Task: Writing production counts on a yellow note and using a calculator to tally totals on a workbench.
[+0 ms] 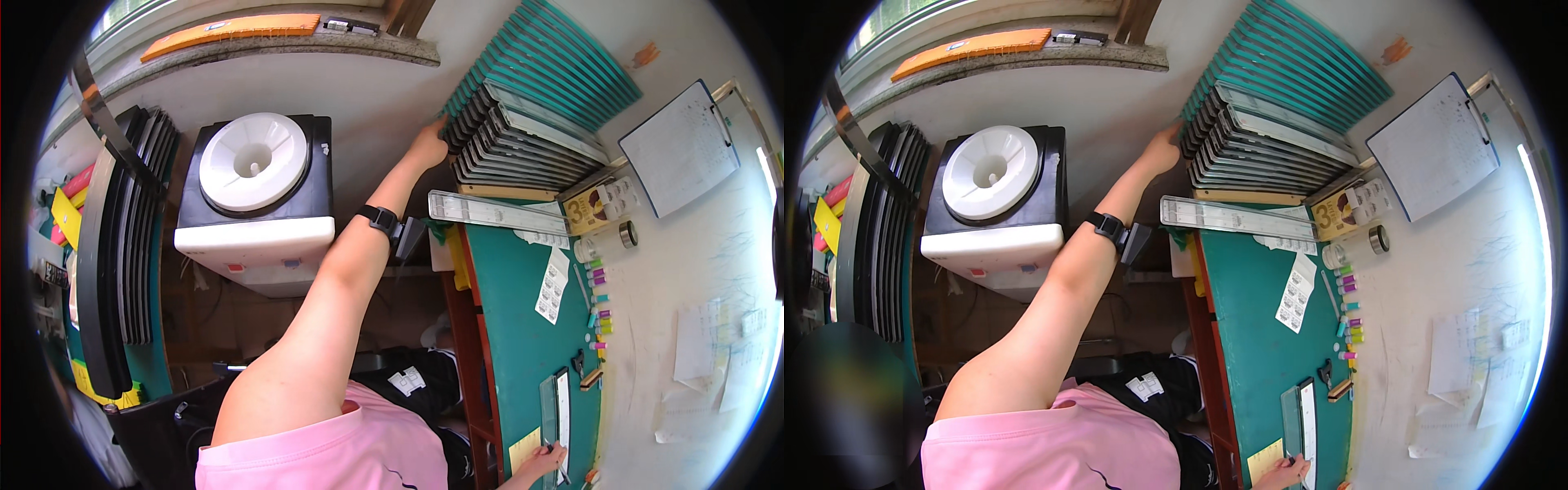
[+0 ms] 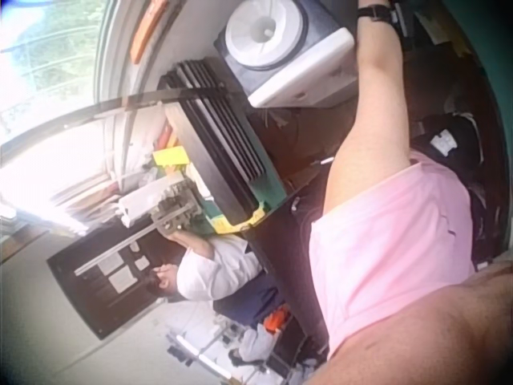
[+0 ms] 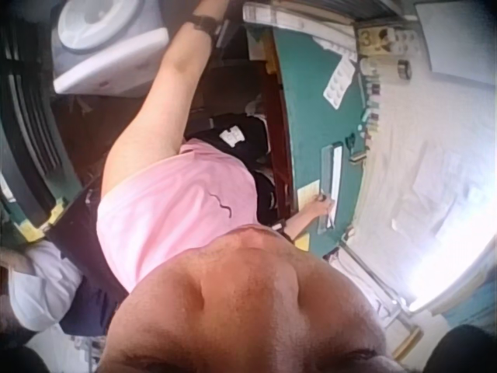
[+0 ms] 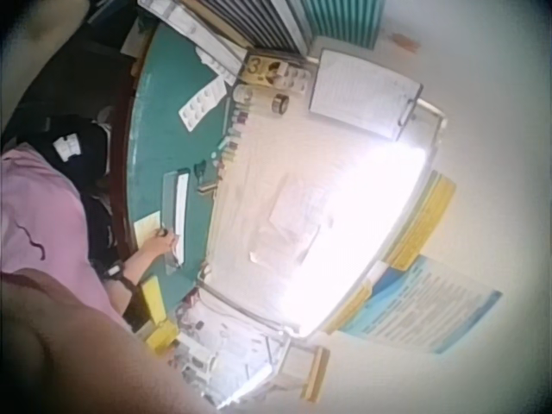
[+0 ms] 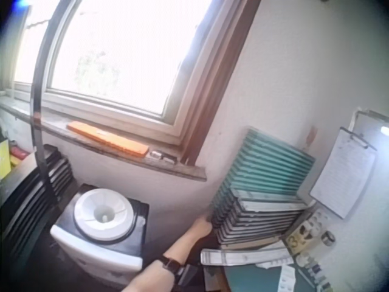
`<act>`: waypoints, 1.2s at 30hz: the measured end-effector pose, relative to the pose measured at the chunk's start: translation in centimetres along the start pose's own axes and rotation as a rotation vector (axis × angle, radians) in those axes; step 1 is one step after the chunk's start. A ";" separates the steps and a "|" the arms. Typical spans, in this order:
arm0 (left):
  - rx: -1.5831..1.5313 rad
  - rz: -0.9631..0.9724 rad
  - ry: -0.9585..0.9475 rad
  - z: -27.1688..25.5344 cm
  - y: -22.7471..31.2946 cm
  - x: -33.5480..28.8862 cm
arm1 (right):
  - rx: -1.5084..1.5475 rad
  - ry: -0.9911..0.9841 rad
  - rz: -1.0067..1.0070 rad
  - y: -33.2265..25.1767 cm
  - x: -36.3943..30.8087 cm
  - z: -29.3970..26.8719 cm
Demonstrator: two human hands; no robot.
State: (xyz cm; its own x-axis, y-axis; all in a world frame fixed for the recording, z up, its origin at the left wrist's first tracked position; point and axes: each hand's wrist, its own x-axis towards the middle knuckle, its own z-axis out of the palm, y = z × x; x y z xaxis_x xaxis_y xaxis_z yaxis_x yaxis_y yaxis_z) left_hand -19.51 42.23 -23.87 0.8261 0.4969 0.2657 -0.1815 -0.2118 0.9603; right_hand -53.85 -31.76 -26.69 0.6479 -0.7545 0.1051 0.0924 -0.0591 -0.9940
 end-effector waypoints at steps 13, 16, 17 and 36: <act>0.193 -0.008 -0.007 0.8 2.8 -0.1 | 0.071 0.006 0.027 -0.9 -1.6 0.7; 0.192 0.060 0.006 0.3 1.0 0.9 | 0.071 -0.024 0.001 0.0 -0.8 0.2; 0.192 0.062 0.003 0.5 1.4 0.8 | 0.062 -0.026 0.009 0.0 -0.8 0.2; 0.395 0.013 0.014 -0.3 5.4 1.6 | 0.147 0.055 0.072 -2.7 -3.5 3.0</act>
State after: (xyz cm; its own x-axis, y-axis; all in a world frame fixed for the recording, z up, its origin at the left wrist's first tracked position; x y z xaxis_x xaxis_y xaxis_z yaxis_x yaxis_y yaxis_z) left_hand -19.33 42.10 -18.20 0.8175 0.5028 0.2810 0.0298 -0.5242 0.8511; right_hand -54.11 -27.06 -24.23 0.6149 -0.7881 0.0279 0.1597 0.0898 -0.9831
